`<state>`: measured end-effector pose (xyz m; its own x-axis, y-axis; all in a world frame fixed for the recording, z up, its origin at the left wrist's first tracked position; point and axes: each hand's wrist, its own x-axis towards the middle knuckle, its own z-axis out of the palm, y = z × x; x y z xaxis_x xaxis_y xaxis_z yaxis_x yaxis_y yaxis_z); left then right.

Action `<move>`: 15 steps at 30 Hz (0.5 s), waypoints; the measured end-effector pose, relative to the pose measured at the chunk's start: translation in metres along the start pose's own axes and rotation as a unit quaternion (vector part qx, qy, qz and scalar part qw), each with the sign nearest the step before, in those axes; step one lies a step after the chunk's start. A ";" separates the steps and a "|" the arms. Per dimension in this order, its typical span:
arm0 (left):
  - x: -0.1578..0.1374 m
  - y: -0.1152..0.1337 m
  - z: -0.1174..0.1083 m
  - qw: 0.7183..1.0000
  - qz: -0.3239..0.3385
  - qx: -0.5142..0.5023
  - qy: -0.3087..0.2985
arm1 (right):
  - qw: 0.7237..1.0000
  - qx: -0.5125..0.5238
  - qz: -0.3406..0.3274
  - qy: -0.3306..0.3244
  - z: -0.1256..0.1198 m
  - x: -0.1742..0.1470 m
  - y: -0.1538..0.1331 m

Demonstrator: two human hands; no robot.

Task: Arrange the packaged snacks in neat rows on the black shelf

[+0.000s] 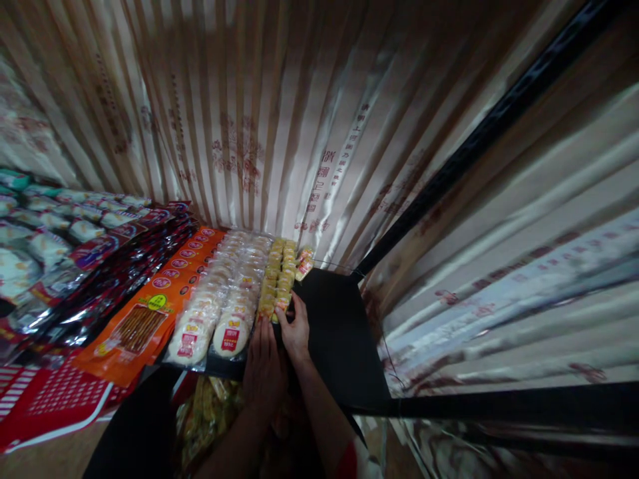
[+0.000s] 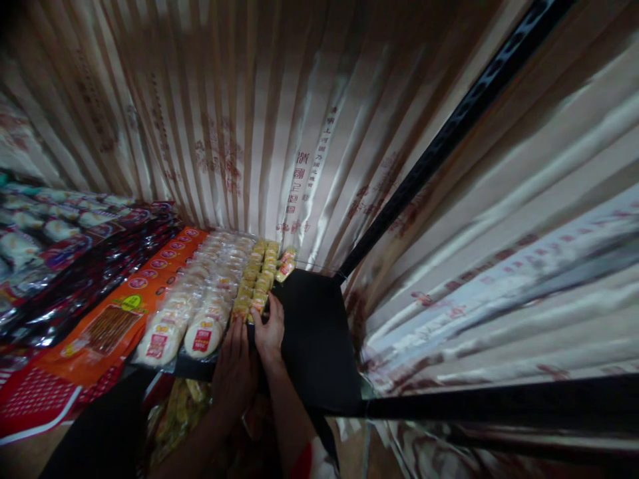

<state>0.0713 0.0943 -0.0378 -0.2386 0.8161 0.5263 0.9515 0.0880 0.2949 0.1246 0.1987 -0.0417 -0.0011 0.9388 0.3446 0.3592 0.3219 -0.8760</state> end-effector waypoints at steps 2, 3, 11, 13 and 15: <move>-0.001 -0.001 0.002 1.000 0.006 0.000 -0.006 | 1.000 -0.009 0.001 -0.002 0.000 0.000 -0.001; -0.001 -0.001 0.002 1.000 0.011 0.002 -0.005 | 1.000 -0.013 0.003 -0.005 0.000 0.000 -0.002; -0.004 -0.003 0.008 0.999 0.027 0.023 -0.013 | 0.999 -0.010 0.033 0.010 -0.001 0.000 -0.006; -0.003 -0.004 0.009 0.999 0.039 0.024 -0.003 | 0.999 -0.008 0.043 0.020 -0.001 -0.001 -0.007; -0.001 -0.007 0.010 0.998 0.060 0.026 0.006 | 0.999 -0.001 0.046 0.023 -0.002 -0.001 -0.007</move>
<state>0.0672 0.0982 -0.0481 -0.1244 0.8153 0.5655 0.9821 0.0199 0.1874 0.1233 0.1955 -0.0350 0.0750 0.9576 0.2783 0.3573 0.2347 -0.9040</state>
